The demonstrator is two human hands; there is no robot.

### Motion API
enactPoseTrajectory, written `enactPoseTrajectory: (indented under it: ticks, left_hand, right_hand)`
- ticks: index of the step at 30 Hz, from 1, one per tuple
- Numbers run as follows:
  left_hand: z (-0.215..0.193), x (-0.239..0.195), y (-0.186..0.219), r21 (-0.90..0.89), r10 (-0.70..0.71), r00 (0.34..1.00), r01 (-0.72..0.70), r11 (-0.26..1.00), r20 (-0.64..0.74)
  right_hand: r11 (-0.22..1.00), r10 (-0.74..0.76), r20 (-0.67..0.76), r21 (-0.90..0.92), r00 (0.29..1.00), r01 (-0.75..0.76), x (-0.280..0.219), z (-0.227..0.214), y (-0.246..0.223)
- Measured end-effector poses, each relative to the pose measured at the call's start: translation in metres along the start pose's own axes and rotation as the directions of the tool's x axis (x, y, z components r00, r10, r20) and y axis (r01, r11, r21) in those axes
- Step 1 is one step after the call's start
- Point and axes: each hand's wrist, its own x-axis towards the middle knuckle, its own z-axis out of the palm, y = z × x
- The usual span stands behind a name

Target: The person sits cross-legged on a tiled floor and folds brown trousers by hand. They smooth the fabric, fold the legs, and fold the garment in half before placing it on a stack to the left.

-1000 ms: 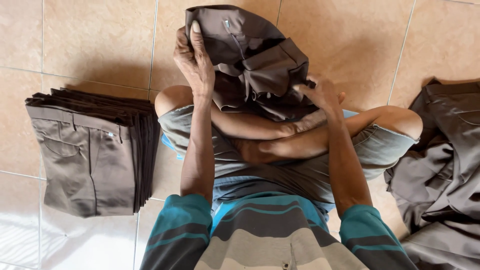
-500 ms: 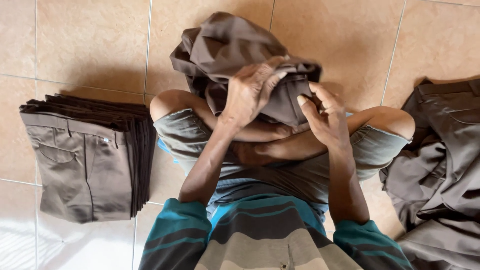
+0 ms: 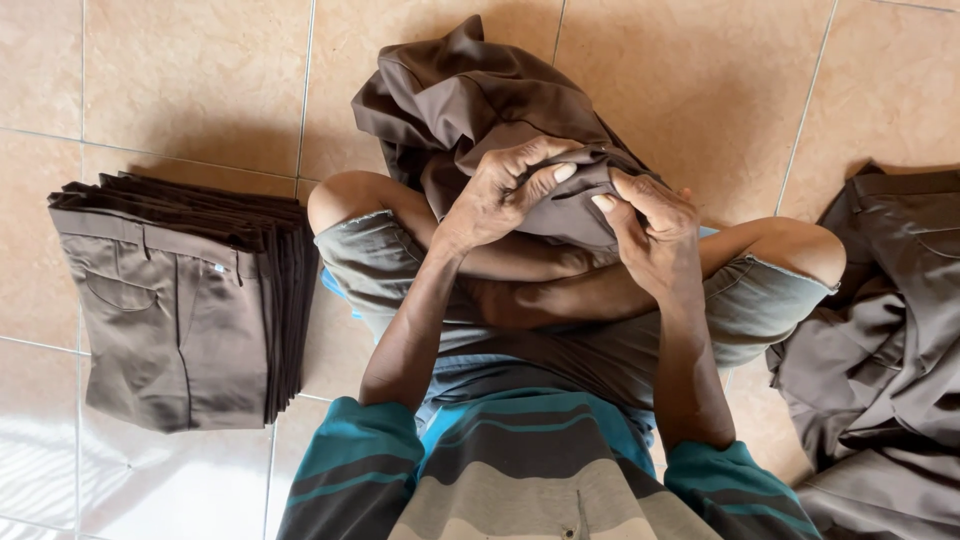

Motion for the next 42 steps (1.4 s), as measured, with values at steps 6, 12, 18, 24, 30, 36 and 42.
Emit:
enactPoseTrajectory:
  ticks: [6,12,18,24,30,36,42]
  left_hand:
    - [-0.002,-0.001,-0.005,-0.056,-0.019,0.999,0.021,0.998,0.031]
    - [-0.001,-0.001,-0.011,-0.078,-0.023,0.999,0.026,0.997,0.042]
    - [-0.001,-0.003,0.005,-0.206,-0.039,0.993,0.061,0.977,0.109]
    - [0.000,0.001,-0.075,0.453,0.050,0.978,0.049,0.890,-0.204]
    - [-0.037,0.039,-0.166,0.797,0.104,0.852,0.429,0.424,-0.513]
    - [0.103,0.090,-0.214,0.778,0.031,0.995,0.056,0.626,-0.097]
    - [0.018,0.110,-0.149,0.190,-0.286,0.692,0.525,0.830,-0.663]
  right_hand:
    - [1.000,-0.023,0.056,-0.006,0.998,0.023,-0.004,-0.002,0.017]
    - [0.997,-0.051,0.053,-0.058,0.997,0.054,0.000,-0.001,0.019]
    - [0.999,-0.041,0.033,-0.023,0.999,0.042,0.003,-0.001,0.019]
    - [0.911,-0.052,-0.060,-0.412,0.997,0.023,0.025,0.031,0.003]
    - [0.992,-0.031,0.433,-0.097,0.901,0.081,-0.057,0.118,0.038]
    - [0.976,0.201,0.387,-0.002,0.900,-0.217,0.017,0.248,0.041]
    - [0.782,-0.146,0.102,-0.597,0.984,0.178,-0.043,0.296,0.287]
